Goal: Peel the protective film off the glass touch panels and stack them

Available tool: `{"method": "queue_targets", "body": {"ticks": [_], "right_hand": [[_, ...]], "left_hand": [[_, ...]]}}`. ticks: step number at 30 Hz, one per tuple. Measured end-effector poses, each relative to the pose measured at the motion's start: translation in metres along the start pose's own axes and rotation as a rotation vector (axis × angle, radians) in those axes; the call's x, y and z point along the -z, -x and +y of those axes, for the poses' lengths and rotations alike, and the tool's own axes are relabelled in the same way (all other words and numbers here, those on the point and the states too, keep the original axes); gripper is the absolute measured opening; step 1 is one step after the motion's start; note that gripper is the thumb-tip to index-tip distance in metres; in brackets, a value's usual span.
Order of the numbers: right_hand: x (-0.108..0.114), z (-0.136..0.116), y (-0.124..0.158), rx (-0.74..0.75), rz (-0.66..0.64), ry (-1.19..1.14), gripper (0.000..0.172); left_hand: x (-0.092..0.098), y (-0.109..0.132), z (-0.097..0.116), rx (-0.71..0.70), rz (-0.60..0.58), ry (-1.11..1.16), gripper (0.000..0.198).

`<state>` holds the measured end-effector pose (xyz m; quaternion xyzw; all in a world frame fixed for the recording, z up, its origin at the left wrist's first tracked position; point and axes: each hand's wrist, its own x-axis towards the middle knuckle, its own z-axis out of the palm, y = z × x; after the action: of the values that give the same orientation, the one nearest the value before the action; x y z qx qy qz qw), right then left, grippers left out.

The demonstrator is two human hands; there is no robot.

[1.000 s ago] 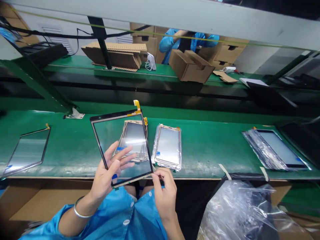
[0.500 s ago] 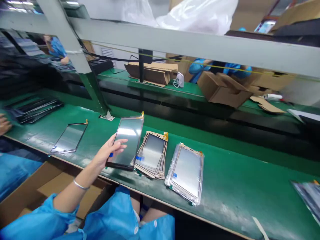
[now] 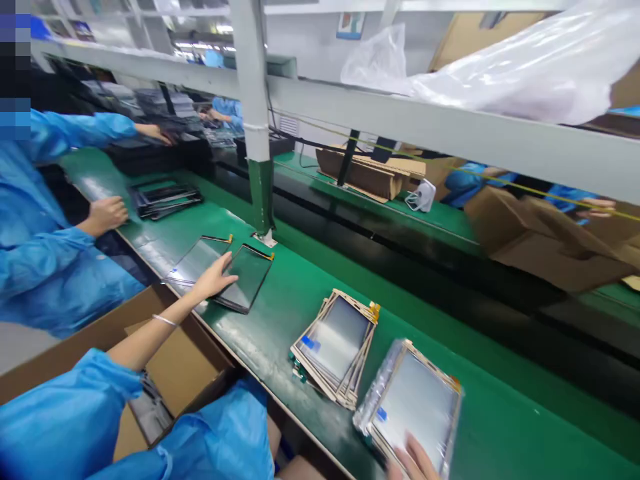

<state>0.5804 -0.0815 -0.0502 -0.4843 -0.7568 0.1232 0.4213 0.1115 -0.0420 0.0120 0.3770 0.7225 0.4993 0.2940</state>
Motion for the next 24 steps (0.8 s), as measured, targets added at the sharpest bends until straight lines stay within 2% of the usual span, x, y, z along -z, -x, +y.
{"method": "queue_targets", "body": {"ticks": [2,5,8,11,14,17,21,24], "right_hand": [[-0.005,-0.004,-0.001,-0.011,-0.020,-0.001,0.025],[-0.036,-0.010,-0.014,-0.070,-0.071,0.010,0.036],[-0.067,-0.012,-0.025,-0.090,-0.089,0.050,0.043],[-0.080,-0.013,-0.024,-0.099,-0.105,0.073,0.044],[-0.080,-0.015,-0.020,-0.131,-0.113,0.052,0.044],[-0.077,-0.019,-0.020,-0.171,-0.096,0.002,0.043],[-0.075,-0.021,-0.022,-0.179,-0.108,0.003,0.041],[-0.075,-0.020,-0.023,-0.190,-0.117,0.003,0.041]], "left_hand": [[-0.020,0.008,0.007,-0.161,-0.002,-0.103,0.081],[-0.071,0.030,0.016,-0.396,-0.160,-0.321,0.055],[-0.130,0.059,0.017,-0.431,-0.361,-0.390,0.038],[-0.171,0.080,0.017,-0.412,-0.477,-0.416,0.038],[-0.183,0.091,0.022,-0.417,-0.514,-0.418,0.046],[-0.181,0.095,0.034,-0.411,-0.534,-0.353,0.053],[-0.177,0.093,0.047,-0.277,-0.556,-0.101,0.055],[-0.184,0.090,0.053,-0.174,-0.596,0.042,0.055]]}}
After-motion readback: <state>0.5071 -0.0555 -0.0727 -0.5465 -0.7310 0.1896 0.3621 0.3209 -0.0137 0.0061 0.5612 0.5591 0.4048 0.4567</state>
